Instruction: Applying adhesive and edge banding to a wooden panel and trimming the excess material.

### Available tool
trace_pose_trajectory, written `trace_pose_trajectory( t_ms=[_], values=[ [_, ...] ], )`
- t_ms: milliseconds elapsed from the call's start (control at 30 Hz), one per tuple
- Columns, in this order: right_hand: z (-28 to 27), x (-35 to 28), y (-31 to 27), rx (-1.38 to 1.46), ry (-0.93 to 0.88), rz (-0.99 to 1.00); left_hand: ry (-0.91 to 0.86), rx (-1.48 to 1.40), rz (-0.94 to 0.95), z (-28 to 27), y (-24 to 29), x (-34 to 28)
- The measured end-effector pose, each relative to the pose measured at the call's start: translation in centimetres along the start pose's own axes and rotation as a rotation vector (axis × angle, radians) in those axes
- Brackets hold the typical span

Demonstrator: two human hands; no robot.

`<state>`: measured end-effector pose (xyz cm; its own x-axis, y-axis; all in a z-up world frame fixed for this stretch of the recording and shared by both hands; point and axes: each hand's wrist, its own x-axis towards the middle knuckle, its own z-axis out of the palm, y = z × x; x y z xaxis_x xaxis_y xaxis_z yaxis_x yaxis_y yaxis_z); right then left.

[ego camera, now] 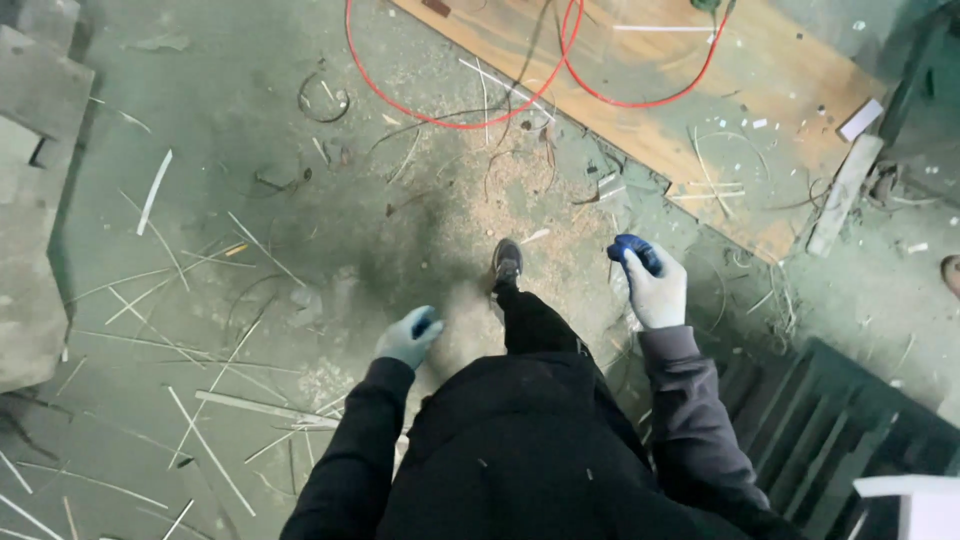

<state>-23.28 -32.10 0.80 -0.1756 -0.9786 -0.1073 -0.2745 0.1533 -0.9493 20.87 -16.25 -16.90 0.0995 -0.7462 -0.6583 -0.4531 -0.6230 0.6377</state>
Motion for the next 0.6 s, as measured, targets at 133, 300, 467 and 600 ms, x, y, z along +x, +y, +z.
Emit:
trace_pose_trajectory(
  t_ms=[133,300,467,600],
  values=[
    [2.7,11.2,-4.0,-0.021,-0.047,-0.026,0.103,-0.077,0.073,-4.1,3.9,8.9],
    [6.0,25.2,-7.2,-0.157,-0.144,-0.164,0.231,-0.152,0.027,-9.9,9.5,14.6],
    [13.4,35.9,-11.7,-0.152,-0.231,-0.198,0.300,-0.194,0.019,-14.2,10.1,22.4],
    [20.2,43.3,-14.4,-0.242,-0.302,-0.261,0.319,-0.356,-0.058,-18.5,11.1,28.9]
  ],
)
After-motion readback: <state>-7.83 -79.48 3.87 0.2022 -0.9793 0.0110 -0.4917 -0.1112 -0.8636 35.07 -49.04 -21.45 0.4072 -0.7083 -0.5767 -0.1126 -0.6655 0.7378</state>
